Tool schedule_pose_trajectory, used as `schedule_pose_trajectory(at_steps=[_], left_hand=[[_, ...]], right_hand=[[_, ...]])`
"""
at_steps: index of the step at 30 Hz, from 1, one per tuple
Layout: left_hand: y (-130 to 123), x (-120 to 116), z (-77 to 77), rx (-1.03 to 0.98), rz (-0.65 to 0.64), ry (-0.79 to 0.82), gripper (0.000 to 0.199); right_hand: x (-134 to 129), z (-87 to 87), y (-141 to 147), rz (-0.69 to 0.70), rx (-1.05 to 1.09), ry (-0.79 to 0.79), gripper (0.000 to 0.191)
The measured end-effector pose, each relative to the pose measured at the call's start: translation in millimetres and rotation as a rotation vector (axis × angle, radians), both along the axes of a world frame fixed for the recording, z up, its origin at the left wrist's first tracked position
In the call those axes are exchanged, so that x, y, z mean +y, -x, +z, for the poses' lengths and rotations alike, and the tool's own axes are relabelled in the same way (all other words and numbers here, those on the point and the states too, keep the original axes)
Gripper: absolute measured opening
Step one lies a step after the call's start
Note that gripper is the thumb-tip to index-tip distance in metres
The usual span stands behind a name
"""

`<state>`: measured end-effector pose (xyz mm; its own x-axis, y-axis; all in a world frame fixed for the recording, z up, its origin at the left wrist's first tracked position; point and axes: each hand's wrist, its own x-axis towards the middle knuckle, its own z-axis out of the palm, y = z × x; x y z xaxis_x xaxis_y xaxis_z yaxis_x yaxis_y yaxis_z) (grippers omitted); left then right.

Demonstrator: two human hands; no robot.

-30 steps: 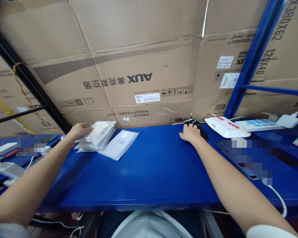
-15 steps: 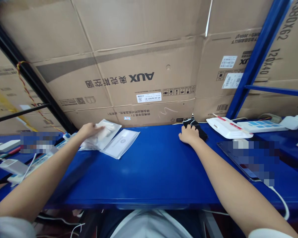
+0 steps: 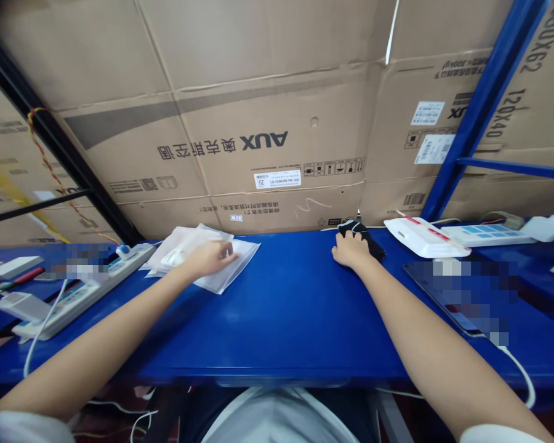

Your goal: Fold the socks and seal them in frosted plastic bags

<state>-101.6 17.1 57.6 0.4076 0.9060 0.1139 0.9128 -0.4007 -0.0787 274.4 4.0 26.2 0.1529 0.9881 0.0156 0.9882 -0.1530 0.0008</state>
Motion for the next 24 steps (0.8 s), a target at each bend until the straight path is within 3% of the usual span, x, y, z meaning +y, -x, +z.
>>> schedule_pose_trajectory(at_steps=[2, 8, 12, 14, 16, 21, 24], left_hand=[[-17, -7, -9.1, -0.005, -0.01, 0.152, 0.044], [-53, -13, -20.4, -0.08, -0.082, 0.233, 0.022], [-84, -20, -27.2, -0.39, -0.08, 0.46, 0.023], [-100, -21, -33.2, -0.545, -0.075, 0.486, 0.022], [-112, -19, -39.8, -0.598, -0.1, 0.426, 0.022], [-119, -12, -54.0, -0.535, -0.13, 0.1, 0.021], [-114, -12, -57.2, -0.481, -0.128, 0.069, 0.034]], right_hand=[[0, 1.0, -1, 0.046, 0.016, -0.04, 0.04], [-3, 7.0, 12, 0.237, 0.1, -0.195, 0.027], [-10, 10.1, 27, 0.379, 0.1, -0.234, 0.029], [-14, 11.2, 35, 0.448, 0.125, -0.245, 0.027], [-17, 11.6, 42, 0.493, 0.174, -0.258, 0.02], [-22, 9.2, 54, 0.588, 0.257, -0.263, 0.019], [-22, 6.6, 54, 0.623, 0.34, -0.248, 0.018]])
